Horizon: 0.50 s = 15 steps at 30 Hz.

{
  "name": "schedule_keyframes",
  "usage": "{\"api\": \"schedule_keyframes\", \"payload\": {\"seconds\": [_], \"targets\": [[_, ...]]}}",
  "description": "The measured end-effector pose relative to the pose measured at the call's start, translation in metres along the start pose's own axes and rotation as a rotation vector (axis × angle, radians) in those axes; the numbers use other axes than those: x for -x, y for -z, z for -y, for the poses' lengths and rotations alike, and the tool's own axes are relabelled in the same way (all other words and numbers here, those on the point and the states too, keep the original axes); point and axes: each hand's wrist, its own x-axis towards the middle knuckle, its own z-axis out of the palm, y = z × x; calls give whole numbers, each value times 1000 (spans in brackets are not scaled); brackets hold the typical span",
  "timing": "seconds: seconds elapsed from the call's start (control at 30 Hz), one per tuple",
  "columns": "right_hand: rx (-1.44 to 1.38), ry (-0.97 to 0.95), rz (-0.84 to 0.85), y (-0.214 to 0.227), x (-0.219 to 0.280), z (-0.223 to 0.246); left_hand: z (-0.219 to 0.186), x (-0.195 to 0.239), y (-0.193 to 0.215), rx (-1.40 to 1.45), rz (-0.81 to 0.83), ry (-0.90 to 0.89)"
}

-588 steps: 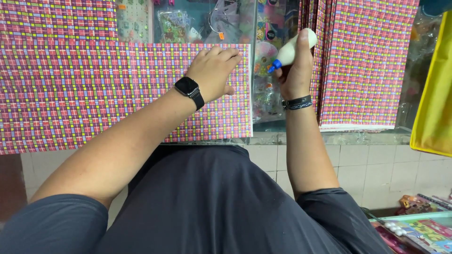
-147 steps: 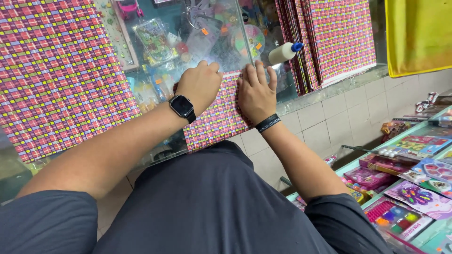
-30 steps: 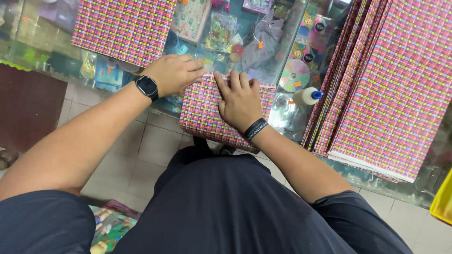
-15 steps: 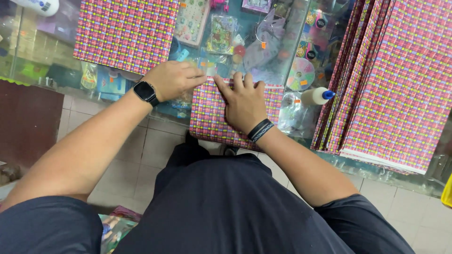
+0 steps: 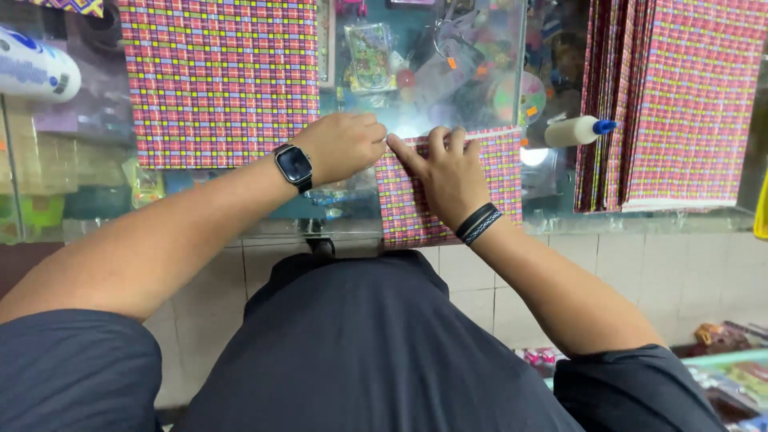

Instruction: Applying glue to patterned paper and folding it to create paper bags.

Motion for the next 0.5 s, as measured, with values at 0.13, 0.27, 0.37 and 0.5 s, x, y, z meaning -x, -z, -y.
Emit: {"api": "schedule_keyframes", "payload": {"seconds": [0.13,0.27,0.37,0.5], "targets": [[-44,-67,-138,-16,6,6,-1,-2,3,48,-30,-4],[-251,-219,-321,-33,21,5,2,-4,18,113,-19,6],[-288,-342,-363,-39,34,-3,2,0,29,137,-14,14],[-258,-447,-360,-55,47,-29,0,-1,35,175,-1,53]]}}
